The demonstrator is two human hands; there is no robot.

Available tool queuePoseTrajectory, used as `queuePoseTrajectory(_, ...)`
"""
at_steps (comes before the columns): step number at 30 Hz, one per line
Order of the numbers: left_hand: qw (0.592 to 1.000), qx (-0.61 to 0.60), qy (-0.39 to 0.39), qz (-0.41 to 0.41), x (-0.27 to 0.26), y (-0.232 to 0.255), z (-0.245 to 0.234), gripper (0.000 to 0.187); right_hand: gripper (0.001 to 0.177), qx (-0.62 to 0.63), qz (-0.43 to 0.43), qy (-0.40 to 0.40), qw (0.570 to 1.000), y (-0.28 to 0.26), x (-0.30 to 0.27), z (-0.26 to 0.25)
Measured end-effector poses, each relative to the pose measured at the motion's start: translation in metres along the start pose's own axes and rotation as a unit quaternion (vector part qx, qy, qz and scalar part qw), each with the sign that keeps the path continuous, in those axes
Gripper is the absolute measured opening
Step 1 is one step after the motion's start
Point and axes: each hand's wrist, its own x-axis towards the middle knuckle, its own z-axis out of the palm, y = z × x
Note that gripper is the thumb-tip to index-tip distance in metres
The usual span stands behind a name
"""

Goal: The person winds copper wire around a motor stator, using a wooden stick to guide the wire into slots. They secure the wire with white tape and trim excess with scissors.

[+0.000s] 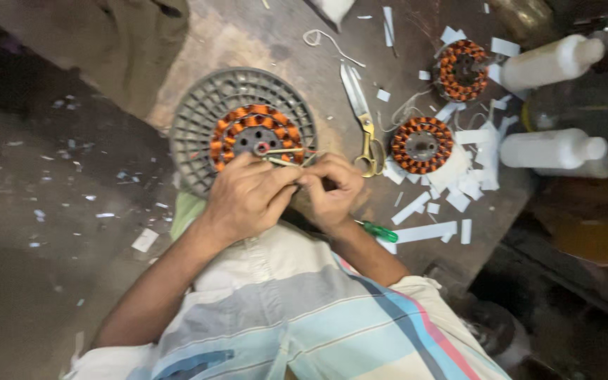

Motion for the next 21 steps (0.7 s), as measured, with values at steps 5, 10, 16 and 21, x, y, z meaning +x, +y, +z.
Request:
queuePoseTrajectory(5, 1.0, -0.008, 0.007, 0.013, -0.006, 0.002, -0.003, 0.042, 0.031, 0.075, 0.004, -0.043, 0.996, 0.023, 0.01, -0.016)
queuePoseTrajectory(10, 0.998, 0.029, 0.053, 0.018, -0.018, -0.001, -0.04, 0.055, 0.02, 0.047, -0.073, -0.179, 0.98, -0.008, 0.009, -0.031)
queuePoseTrajectory(16, 0.995, 0.098, -0.027, -0.021, -0.023, -0.011, -0.051, 0.046, 0.028, -0.113, -0.041, -0.127, 0.985, -0.053, 0.001, 0.001)
queuePoseTrajectory(21, 0.99, 0.133, 0.009, -0.035, -0.021, -0.001, -0.03, 0.04, 0.015, -0.063, -0.018, -0.091, 0.994, -0.039, 0.009, -0.004)
